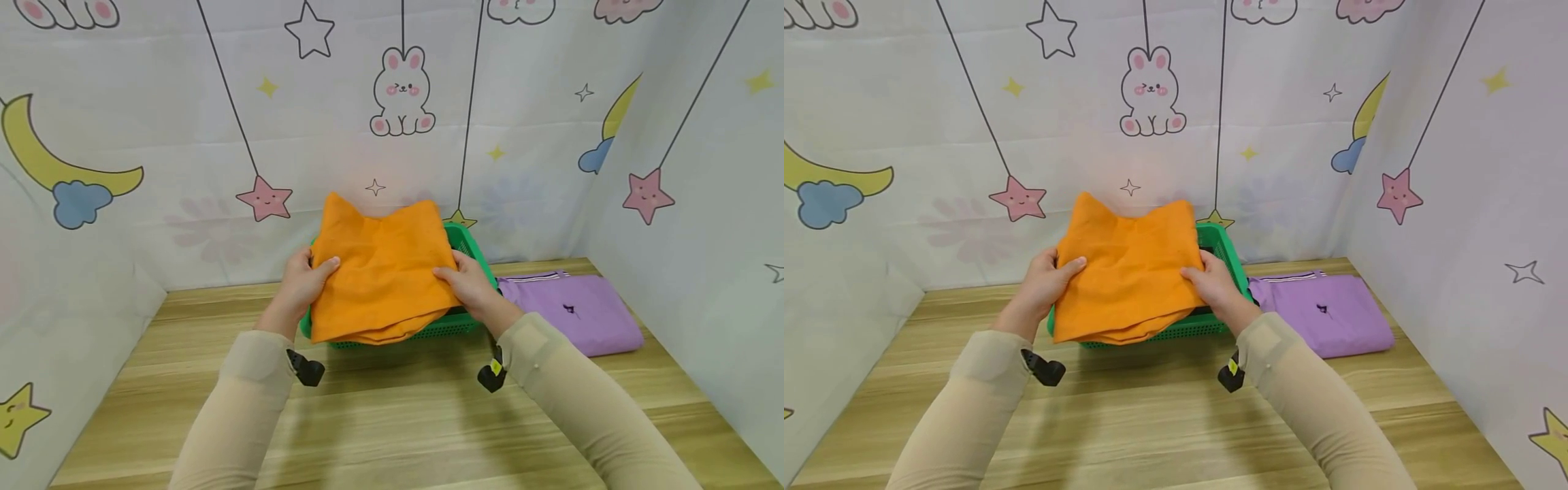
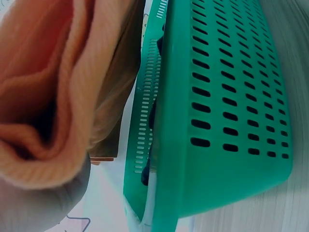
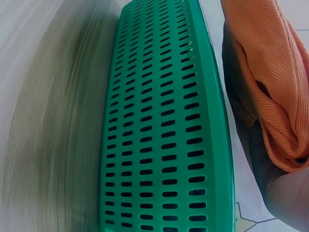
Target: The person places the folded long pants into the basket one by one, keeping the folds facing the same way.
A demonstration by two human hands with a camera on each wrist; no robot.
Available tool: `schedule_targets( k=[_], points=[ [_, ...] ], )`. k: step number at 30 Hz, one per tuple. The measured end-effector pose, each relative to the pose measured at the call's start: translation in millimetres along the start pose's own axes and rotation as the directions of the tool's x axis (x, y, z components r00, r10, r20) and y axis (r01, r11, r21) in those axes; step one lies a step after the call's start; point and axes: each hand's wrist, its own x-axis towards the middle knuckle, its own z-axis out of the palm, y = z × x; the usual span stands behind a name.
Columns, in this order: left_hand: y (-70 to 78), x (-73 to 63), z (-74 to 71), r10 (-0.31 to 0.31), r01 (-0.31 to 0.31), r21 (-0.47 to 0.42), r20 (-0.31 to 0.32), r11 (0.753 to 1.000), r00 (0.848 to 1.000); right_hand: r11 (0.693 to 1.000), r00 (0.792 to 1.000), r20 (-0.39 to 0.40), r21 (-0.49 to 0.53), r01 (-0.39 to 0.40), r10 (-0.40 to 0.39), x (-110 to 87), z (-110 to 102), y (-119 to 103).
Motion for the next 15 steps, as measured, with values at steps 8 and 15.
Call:
schedule_targets(
  k=[8,15],
  points=[
    [-2.3,5.1,4.0,-0.001,0.0,0.01,0.012,1.0,1.0,1.0,1.0,0.002,-0.012,0.001,-0.001,1.3,-4.3,0.3],
    [-3.0,7.7,9.1,-0.042,0.041,0.027,0.018,0.999,0.999,1.0,1.0,0.0,-0.021,-0.017,0.017,1.7,-8.0,4.3]
  ],
)
